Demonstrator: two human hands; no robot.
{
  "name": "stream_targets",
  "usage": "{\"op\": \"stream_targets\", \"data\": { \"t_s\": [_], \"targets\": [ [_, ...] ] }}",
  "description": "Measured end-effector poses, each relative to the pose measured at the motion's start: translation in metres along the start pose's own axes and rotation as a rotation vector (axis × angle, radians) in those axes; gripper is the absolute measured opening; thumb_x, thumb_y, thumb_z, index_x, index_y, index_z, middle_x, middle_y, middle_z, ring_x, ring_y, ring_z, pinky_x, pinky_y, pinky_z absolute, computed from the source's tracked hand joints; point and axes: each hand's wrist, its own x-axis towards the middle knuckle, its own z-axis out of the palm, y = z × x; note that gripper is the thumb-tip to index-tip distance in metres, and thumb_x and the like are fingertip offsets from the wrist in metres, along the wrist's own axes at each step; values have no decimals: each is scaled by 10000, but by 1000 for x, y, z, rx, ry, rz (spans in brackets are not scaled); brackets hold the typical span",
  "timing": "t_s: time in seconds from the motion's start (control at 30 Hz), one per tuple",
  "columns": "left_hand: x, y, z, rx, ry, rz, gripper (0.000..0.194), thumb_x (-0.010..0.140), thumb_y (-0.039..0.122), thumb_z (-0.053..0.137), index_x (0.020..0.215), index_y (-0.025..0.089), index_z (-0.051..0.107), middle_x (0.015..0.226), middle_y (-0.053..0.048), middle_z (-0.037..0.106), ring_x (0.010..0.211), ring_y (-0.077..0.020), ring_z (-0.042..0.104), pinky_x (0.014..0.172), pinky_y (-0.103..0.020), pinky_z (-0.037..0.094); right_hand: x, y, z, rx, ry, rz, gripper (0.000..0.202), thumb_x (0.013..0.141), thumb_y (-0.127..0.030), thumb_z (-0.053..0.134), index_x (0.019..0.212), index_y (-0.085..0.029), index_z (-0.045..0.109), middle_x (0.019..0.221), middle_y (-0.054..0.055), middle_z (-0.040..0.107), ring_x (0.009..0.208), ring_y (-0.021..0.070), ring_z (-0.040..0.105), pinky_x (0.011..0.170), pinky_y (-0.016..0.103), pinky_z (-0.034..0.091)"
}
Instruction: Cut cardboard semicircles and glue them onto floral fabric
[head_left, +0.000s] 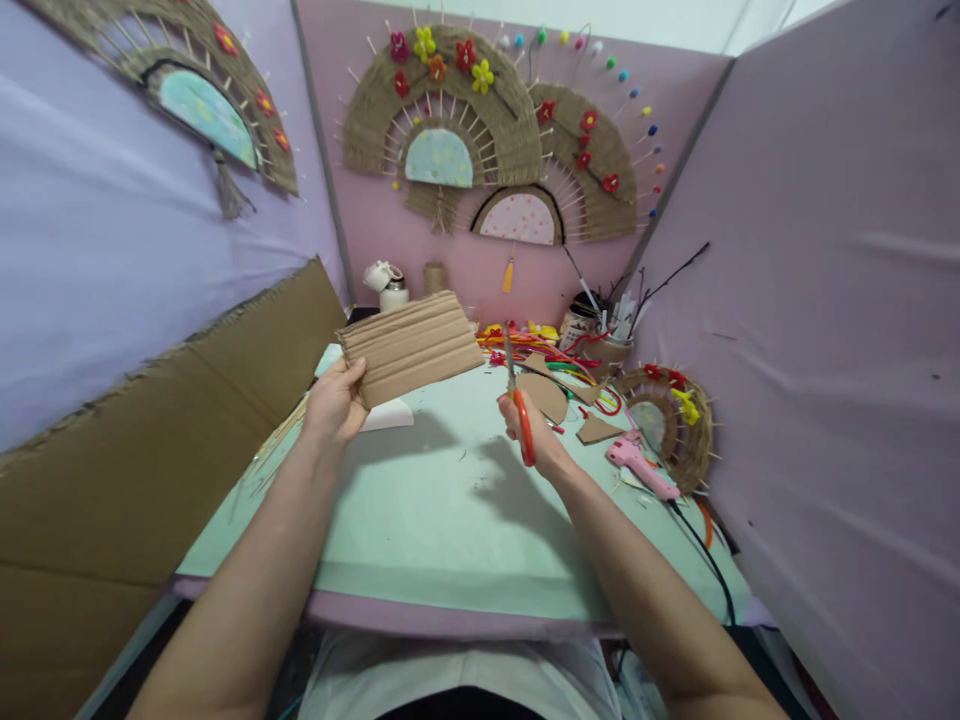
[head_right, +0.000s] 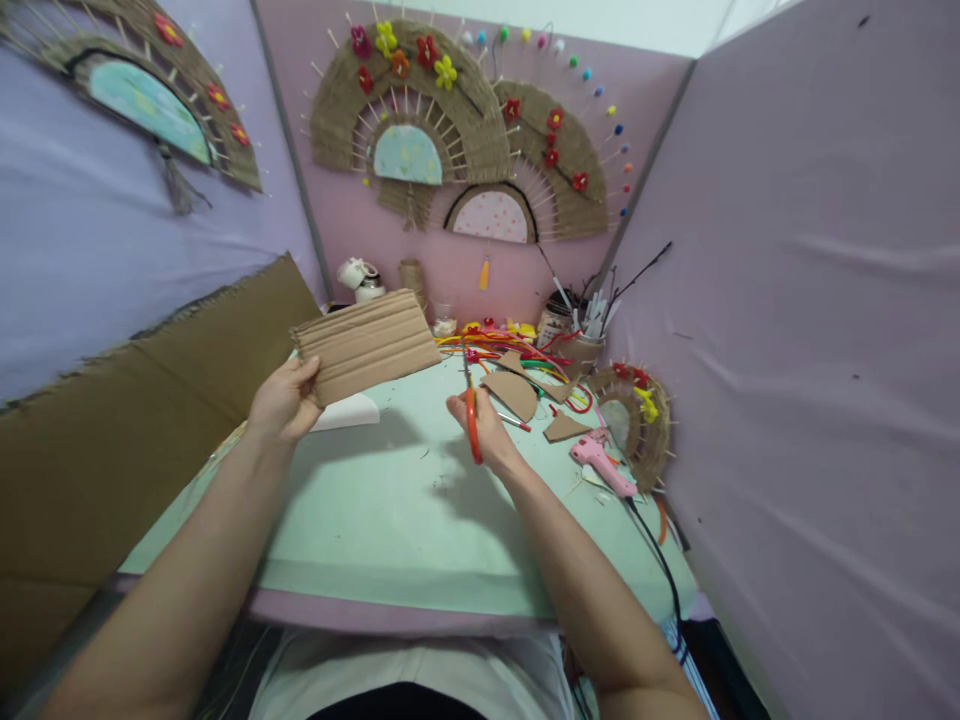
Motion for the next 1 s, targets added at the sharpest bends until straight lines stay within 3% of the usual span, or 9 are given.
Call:
{"op": "stream_targets", "data": {
  "t_s": [0.1, 0.27, 0.57, 1.0],
  "targets": [
    [10, -6, 2, -41, 15, 61, 193, 785, 131, 566, 964, 152, 636, 1001, -85, 721, 1043, -230, 650, 970, -442, 502, -3, -2, 6, -64, -152, -9, 427, 792, -605, 566, 891, -189, 579, 679, -41, 511, 595, 120, 458, 553, 239, 368],
    [16, -21, -13, -73, 51, 75, 189, 759, 174, 635, 948, 165, 633, 996, -78, 725, 1085, -238, 634, 997, -444, 479, -12, 7, 14, -129, -227, 40, 513, 821, -679, 455, 889, -182, 559, 677, -31, 502, 608, 132, 488, 570, 257, 398],
    [17, -21, -22, -95, -8, 224, 283, 709, 269, 737, 952, 161, 640, 1079, -112, 701, 1198, -277, 562, 1056, -476, 411, -11, 27, 8, -120, -247, 75, 562, 828, -728, 398, 885, -183, 525, 707, -22, 478, 584, 112, 472, 567, 254, 417],
    [3, -32, -8, -63, -109, 129, 343, 709, 258, 732, 1027, 168, 641, 1125, -107, 695, 1208, -273, 554, 1061, -470, 412, -14, 26, 9, -39, -242, 32, 528, 850, -684, 427, 886, -173, 552, 700, -18, 485, 582, 100, 466, 573, 240, 414]
  ]
}}
